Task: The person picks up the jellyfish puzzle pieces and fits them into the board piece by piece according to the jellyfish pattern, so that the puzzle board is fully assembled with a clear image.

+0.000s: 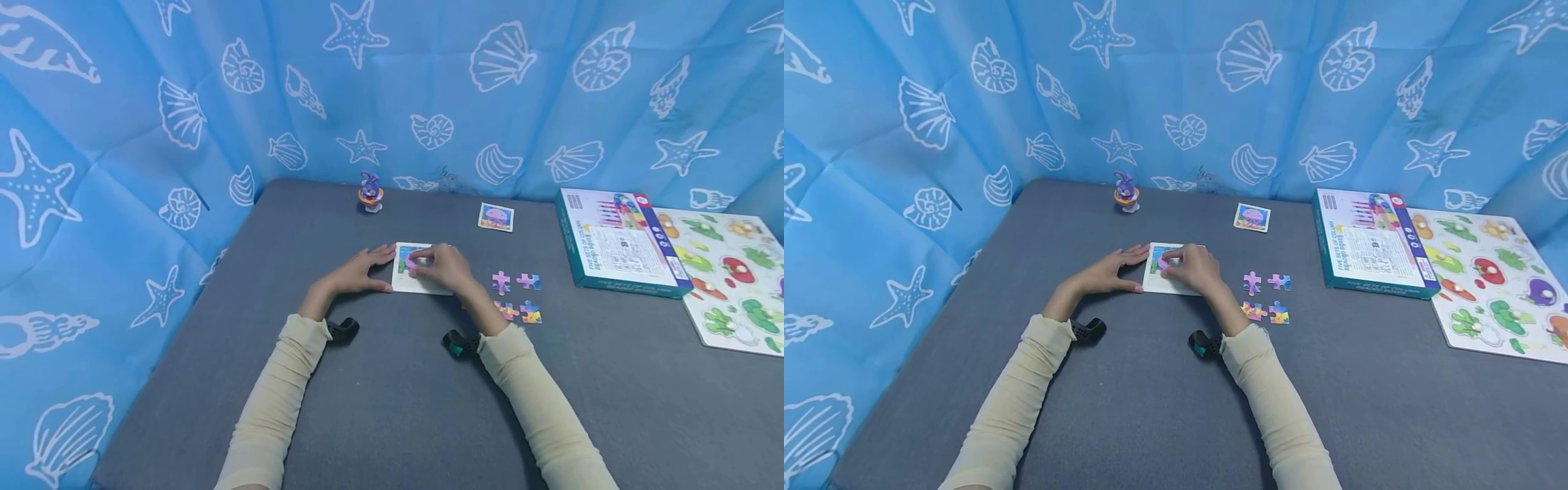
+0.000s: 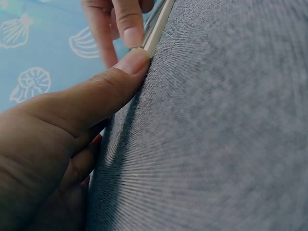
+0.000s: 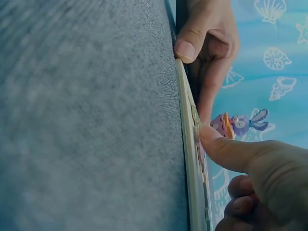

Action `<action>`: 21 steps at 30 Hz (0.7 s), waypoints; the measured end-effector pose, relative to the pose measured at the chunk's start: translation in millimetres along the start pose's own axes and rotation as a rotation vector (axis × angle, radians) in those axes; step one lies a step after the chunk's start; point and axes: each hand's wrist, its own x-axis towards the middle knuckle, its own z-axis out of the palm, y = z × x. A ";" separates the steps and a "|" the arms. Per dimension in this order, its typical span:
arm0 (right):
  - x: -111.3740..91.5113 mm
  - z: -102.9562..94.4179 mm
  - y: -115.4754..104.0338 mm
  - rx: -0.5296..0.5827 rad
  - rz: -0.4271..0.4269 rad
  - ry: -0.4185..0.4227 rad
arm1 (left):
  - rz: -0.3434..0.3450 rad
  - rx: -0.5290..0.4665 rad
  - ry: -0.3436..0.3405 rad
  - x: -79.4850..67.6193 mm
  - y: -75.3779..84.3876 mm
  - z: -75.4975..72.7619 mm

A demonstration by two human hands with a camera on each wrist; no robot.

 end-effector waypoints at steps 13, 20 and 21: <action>12.4 -3.3 -7.1 -0.125 -0.052 -0.091 | 0.021 -0.010 0.022 0.5 -0.1 1.4; 13.0 -3.6 -7.0 -0.180 -0.068 -0.080 | 0.020 -0.010 0.020 -0.6 0.6 -0.5; 11.9 -4.8 -4.2 -0.159 -0.063 -0.069 | 0.017 -0.009 0.019 -0.8 0.1 -0.1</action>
